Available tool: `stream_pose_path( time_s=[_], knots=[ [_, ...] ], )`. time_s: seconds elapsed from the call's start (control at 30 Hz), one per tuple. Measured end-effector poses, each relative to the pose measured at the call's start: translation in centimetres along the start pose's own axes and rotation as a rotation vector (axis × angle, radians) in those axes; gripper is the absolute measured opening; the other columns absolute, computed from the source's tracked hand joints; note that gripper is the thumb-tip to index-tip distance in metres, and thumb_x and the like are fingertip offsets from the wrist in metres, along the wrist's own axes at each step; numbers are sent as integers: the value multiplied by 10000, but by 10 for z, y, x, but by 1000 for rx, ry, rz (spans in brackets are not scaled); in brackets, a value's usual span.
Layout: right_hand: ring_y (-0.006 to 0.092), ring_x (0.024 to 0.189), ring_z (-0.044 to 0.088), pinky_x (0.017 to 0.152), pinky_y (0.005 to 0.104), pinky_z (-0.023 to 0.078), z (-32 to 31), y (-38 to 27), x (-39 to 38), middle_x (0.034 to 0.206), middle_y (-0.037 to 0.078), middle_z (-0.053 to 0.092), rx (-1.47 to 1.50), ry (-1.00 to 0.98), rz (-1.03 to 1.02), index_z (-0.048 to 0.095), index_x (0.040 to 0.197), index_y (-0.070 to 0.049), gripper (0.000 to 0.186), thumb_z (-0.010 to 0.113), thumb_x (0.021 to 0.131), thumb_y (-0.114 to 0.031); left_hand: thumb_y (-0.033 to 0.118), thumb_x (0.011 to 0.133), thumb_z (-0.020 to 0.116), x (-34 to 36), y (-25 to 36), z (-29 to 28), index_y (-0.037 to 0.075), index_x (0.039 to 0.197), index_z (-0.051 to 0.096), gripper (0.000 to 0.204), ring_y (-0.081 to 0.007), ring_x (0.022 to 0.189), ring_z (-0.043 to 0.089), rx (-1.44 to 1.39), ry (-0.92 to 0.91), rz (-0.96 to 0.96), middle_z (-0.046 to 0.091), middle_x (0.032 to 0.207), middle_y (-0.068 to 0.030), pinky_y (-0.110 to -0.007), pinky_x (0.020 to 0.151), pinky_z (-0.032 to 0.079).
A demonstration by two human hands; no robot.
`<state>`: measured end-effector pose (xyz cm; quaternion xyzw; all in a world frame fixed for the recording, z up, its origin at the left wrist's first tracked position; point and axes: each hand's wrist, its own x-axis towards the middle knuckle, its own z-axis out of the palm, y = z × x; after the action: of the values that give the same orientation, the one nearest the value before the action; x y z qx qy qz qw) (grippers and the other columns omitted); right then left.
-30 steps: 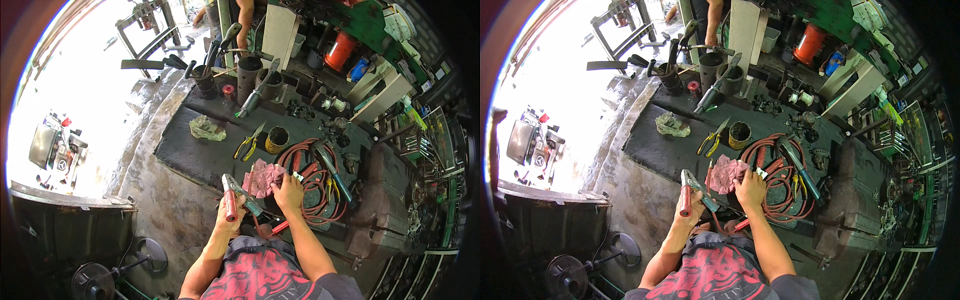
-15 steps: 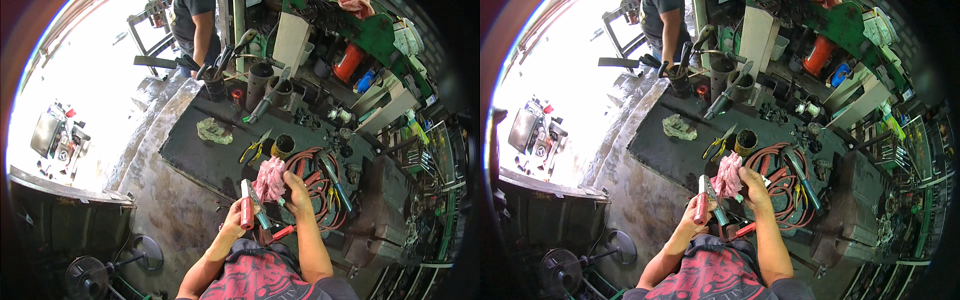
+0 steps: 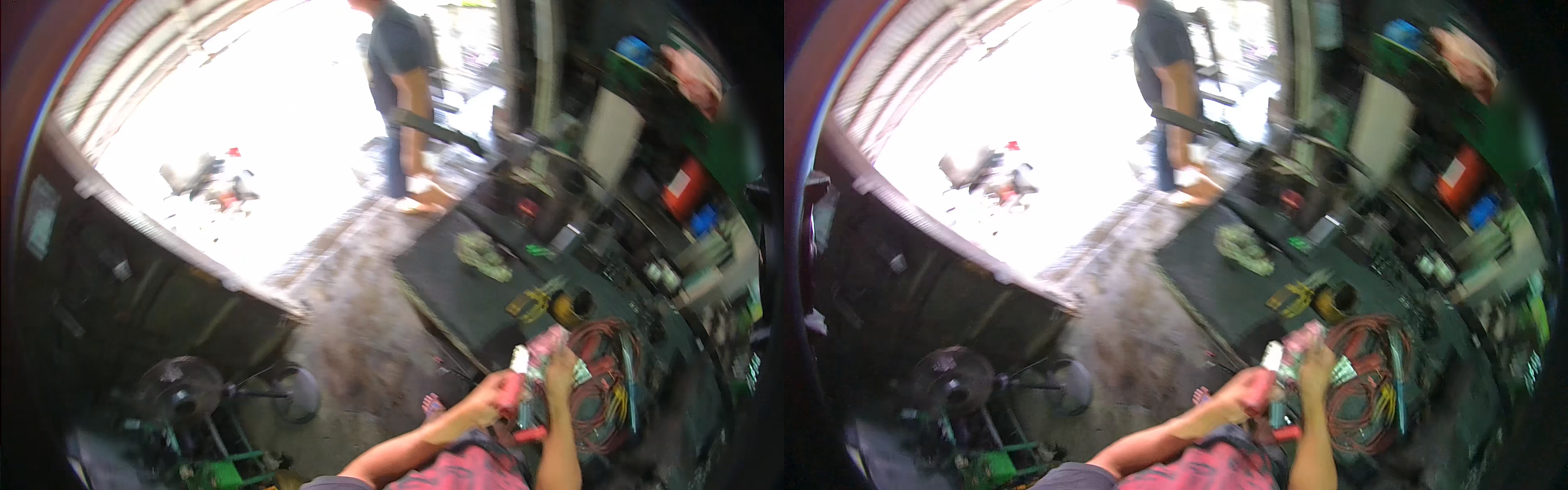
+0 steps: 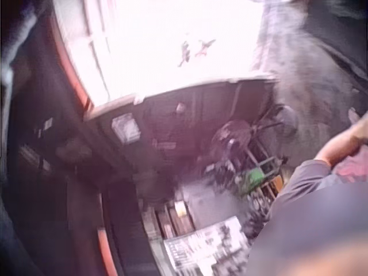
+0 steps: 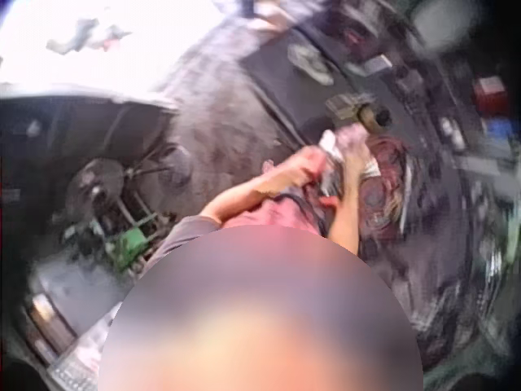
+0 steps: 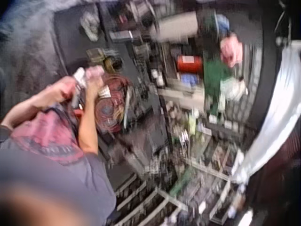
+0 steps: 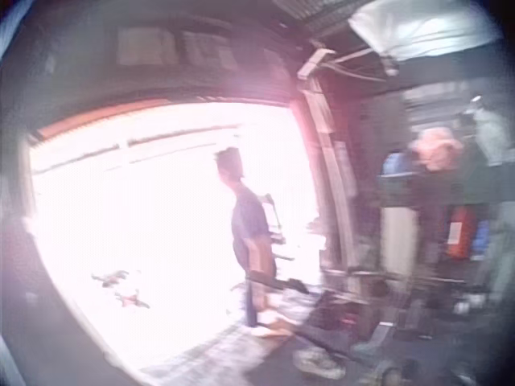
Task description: The person retrieves a red wire crimper and a screwdriver, then sits and uses the screwdriver to adjust the crimper's internal mechanism. The person wipes the tool with a cloth and continues to manipulate the crimper and a red cable, appearing to test or adjust the crimping action.
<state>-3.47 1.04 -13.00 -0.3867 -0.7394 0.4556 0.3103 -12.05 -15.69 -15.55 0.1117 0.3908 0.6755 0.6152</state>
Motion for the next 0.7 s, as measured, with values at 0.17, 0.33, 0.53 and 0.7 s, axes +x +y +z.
stream_pose_path(
  time_s=[0.17, 0.33, 0.53, 0.7],
  knots=[
    [230, 924, 654, 868, 395, 515, 5, 1, -3, 1019, 100, 724, 338, -59, 210, 685, 1178, 58, 440, 507, 1124, -341, 88, 984, 738, 13, -16, -19, 9, 1365, 580, 420, -38, 969, 622, -192, -47, 146, 637, 1092, 32, -222, 870, 533],
    [450, 886, 680, 800, 450, 520, -21, -16, -19, 969, 247, 729, -155, -116, -93, 679, 1167, 50, 433, 571, 1082, -361, 56, 966, 731, 6, -13, -28, 13, 1358, 586, 420, -53, 965, 644, -239, -39, 125, 663, 1092, 9, -229, 854, 545],
    [307, 701, 677, 670, 413, 499, -36, -17, 11, 773, 161, 712, -301, -338, 27, 712, 880, 37, 337, 696, 1007, -275, 59, 939, 736, 0, -5, 1, 12, 1401, 590, 487, -66, 946, 639, -44, -31, 80, 683, 1105, 1, -241, 858, 528],
    [115, 869, 606, 797, 318, 499, -54, -2, 8, 968, 25, 706, 289, -499, 169, 689, 1078, 15, 164, 727, 964, -96, 2, 956, 702, 2, 8, -9, -21, 1435, 547, 504, -100, 1003, 673, -34, 103, 56, 675, 1163, -30, -269, 879, 567]
  ],
)
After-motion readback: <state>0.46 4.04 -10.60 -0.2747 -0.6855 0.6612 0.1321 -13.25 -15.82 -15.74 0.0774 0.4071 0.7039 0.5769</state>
